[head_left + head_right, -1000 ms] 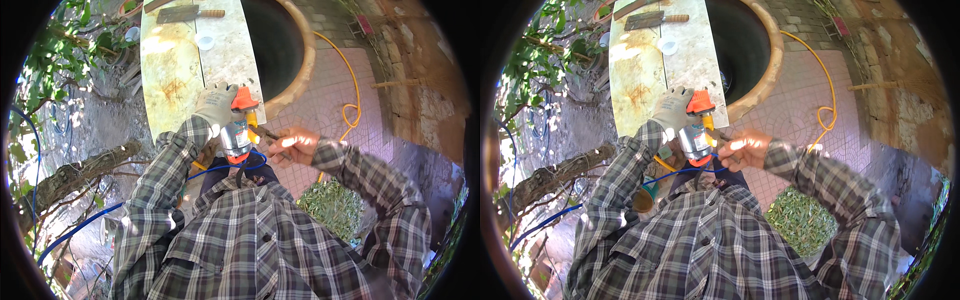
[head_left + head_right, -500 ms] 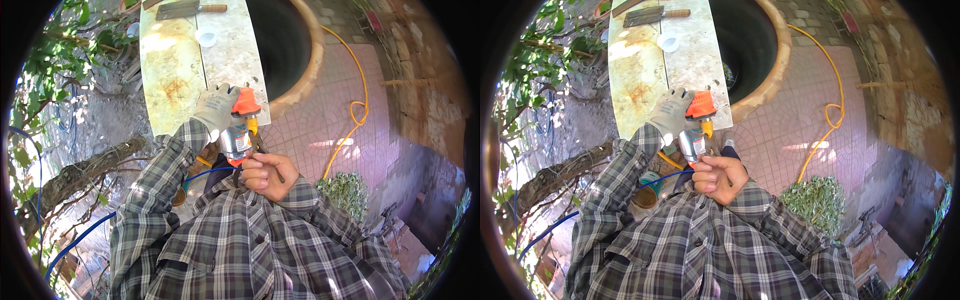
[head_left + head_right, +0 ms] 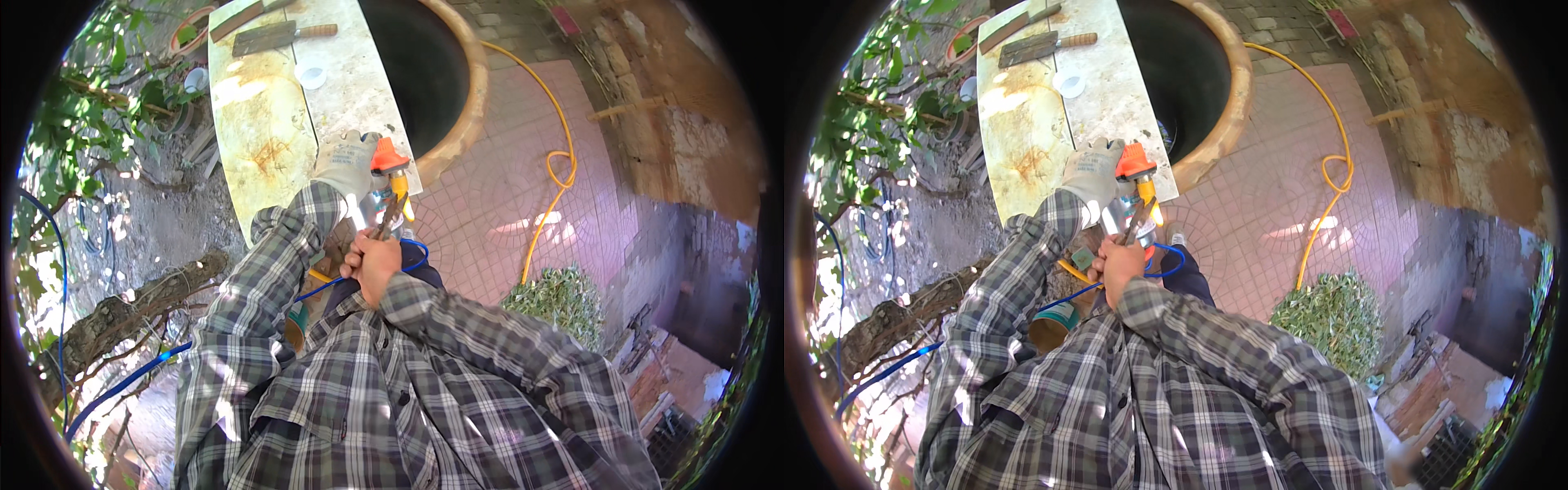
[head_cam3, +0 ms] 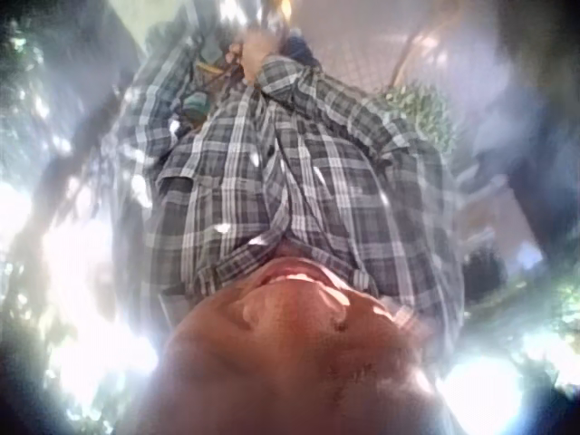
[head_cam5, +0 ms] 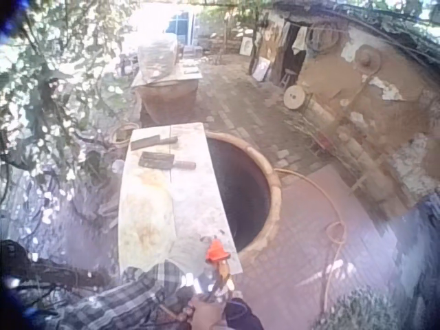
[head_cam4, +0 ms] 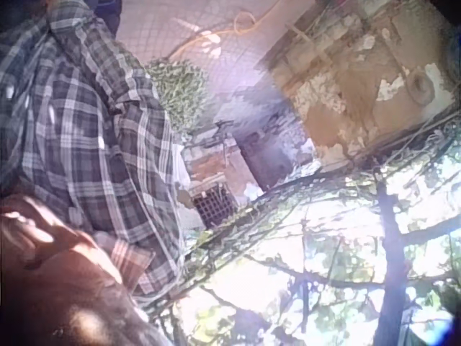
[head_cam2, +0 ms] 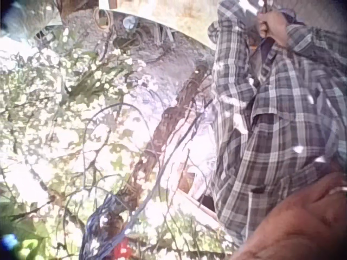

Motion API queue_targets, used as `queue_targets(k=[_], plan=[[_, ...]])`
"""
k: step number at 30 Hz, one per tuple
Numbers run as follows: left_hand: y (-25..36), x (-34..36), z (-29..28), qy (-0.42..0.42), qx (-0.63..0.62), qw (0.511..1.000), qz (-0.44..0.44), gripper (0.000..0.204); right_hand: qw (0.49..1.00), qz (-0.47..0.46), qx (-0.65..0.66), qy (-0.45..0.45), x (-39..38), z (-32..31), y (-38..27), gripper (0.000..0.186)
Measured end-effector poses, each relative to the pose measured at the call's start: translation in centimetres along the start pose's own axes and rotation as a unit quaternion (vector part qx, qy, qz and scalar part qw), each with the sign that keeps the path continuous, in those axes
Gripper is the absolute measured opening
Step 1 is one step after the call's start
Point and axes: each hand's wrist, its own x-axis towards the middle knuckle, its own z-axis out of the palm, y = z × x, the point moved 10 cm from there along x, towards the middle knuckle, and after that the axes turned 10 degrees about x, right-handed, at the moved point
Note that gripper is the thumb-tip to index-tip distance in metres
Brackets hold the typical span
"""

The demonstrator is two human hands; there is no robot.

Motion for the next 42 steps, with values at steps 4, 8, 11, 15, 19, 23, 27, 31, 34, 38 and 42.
queue_targets(k=[4, 8, 11, 15, 19, 23, 27, 31, 34, 38, 42], plan=[[-0.2, 1.3, 1.1, 0.011, -0.026, 1.000, 0.014, 0.080, 1.000, 0.000, 0.002, -0.004, -0.2, 0.6, -1.1, 0.006], [-1.7, 1.0, 1.9, 0.055, -0.069, 0.996, 0.013, 0.086, 0.993, 0.102, 0.026, -0.044, -1.9, 0.3, -2.0, 0.012], [-2.5, 0.3, 1.9, 0.058, -0.078, 0.995, 0.006, 0.083, 0.982, 0.159, 0.083, -0.052, -3.4, 1.0, -2.6, 0.016], [-1.5, 0.1, 1.1, 0.019, -0.096, 0.995, 0.015, 0.077, 0.967, 0.223, 0.046, -0.116, -3.2, 0.0, -3.4, 0.015], [-0.6, 0.6, 0.7, 0.009, -0.088, 0.995, 0.044, 0.071, 0.965, 0.229, -0.118, -0.058, -3.3, -1.8, -5.7, 0.010], [0.8, 1.2, 0.6, -0.011, -0.056, 0.997, 0.046, 0.069, 0.928, 0.192, -0.317, 0.037, -2.4, -4.3, -9.4, 0.007], [2.0, 2.0, 0.7, -0.019, -0.028, 0.998, 0.055, 0.070, 0.882, 0.162, -0.436, 0.082, -0.3, -6.8, -12.5, 0.012], [2.3, 1.7, 0.4, -0.041, -0.024, 0.998, 0.052, 0.069, 0.777, -0.001, -0.627, 0.058, 0.4, -6.8, -14.7, 0.009], [2.2, 1.5, 0.5, -0.023, -0.039, 0.997, 0.055, 0.068, 0.715, -0.139, -0.684, 0.042, 0.9, -7.3, -13.8, 0.014], [1.4, 1.1, 0.4, -0.029, -0.030, 0.998, 0.047, 0.070, 0.726, -0.221, -0.651, 0.021, -0.4, -5.8, -12.5, 0.018], [2.0, 1.2, 0.3, -0.029, -0.035, 0.997, 0.060, 0.073, 0.747, -0.238, -0.619, 0.038, 0.1, -7.9, -11.6, 0.020]])
